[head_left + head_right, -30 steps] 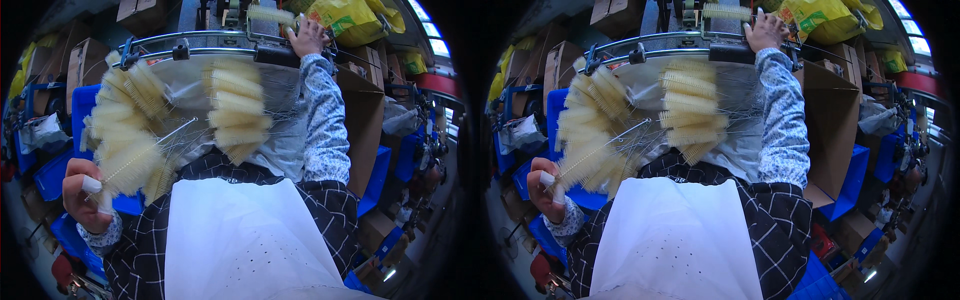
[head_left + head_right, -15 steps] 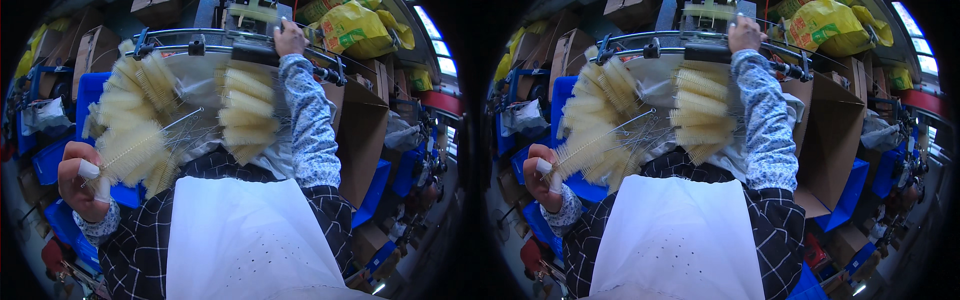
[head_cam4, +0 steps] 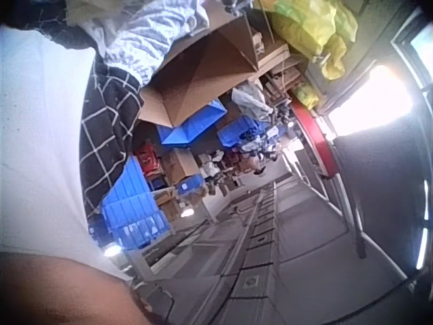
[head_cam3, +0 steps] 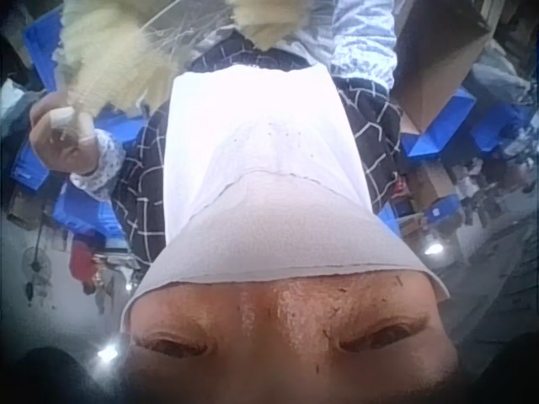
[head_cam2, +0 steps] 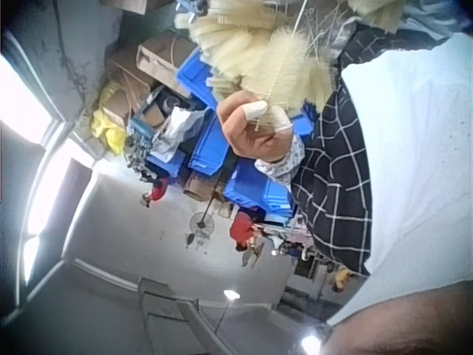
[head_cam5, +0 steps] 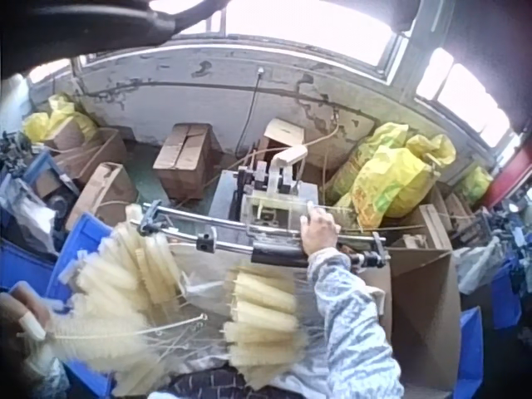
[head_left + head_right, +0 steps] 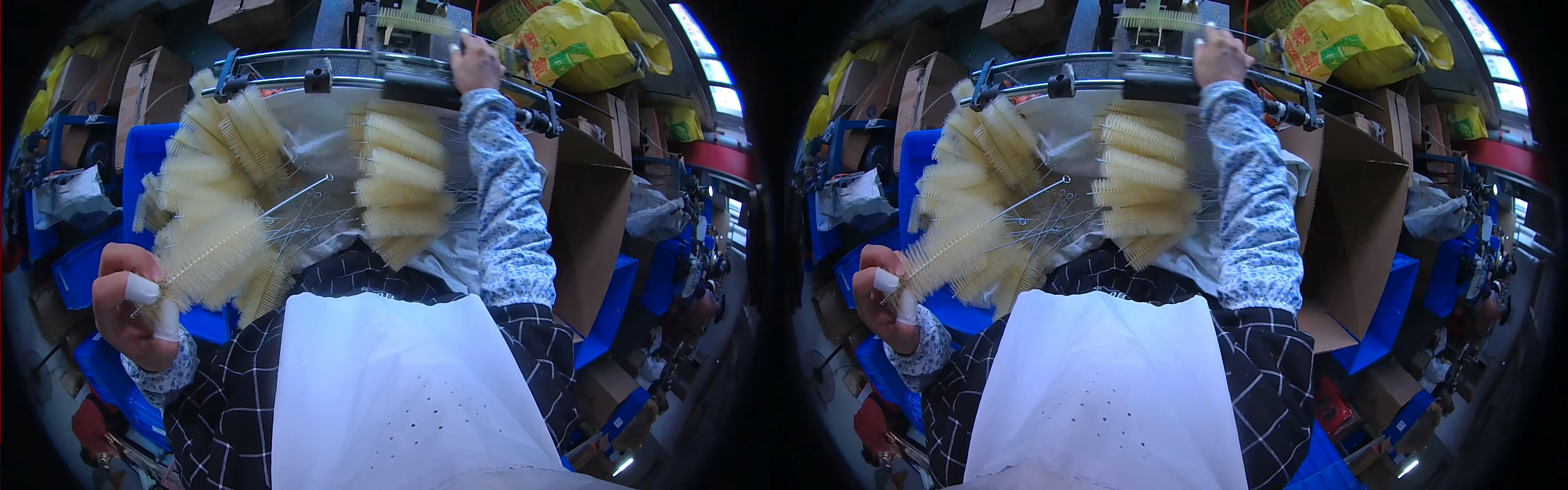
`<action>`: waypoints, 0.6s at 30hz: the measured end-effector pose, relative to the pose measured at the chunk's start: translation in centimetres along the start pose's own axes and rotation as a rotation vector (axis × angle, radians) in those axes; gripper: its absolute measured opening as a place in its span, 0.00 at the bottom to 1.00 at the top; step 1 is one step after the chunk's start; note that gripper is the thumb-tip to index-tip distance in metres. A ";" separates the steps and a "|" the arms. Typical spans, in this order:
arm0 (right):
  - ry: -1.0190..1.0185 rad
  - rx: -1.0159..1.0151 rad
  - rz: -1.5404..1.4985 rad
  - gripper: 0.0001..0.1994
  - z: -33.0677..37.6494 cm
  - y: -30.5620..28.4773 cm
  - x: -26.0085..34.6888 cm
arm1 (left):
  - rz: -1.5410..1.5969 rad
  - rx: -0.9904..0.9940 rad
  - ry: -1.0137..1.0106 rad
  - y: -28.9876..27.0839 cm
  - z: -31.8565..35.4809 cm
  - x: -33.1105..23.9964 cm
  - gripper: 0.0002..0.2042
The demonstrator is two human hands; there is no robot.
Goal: Assembling industrial cleaning brushes by loading components into a machine or jig.
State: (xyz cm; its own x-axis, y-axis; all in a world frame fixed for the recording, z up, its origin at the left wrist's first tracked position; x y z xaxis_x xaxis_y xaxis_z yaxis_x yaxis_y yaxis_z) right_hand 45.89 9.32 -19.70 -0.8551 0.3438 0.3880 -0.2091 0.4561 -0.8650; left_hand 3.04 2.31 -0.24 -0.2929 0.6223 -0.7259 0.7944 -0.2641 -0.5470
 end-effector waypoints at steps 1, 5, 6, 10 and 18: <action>-0.035 -0.054 -0.031 0.15 -0.1 0.0 -2.0 | -0.017 -0.028 -0.004 -0.2 0.1 0.2 0.17; -0.051 -0.052 -0.110 0.15 -0.6 -1.8 -7.5 | -0.026 -0.064 -0.008 -0.9 0.3 0.5 0.15; -0.078 -0.056 -0.128 0.15 -0.7 -2.2 -8.5 | -0.027 -0.065 -0.013 -0.9 0.2 0.5 0.15; 0.137 0.030 0.322 0.14 -3.5 -4.4 -7.8 | -0.055 -0.035 -0.079 -1.3 0.0 0.4 0.27; -0.217 0.311 -0.189 0.10 -2.2 -9.6 -11.3 | 0.270 0.001 -0.293 -0.3 -2.3 0.6 0.14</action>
State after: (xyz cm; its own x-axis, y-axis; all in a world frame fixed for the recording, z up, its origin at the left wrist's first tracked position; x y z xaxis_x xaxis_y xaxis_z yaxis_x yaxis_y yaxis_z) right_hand 58.66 2.89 -15.10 -0.8613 0.0819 0.5015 -0.4762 0.2140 -0.8529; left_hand 3.83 4.42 0.43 -0.2134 0.2936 -0.9318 0.8634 -0.3897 -0.3205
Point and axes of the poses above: each hand's wrist, its own z-axis away from the middle knuckle, its own y-axis out of the palm, x = y × z, the point moved 5 cm from there along -z, towards the middle knuckle, and after that the axes turned 8 degrees about -z, right-handed, at the moved point
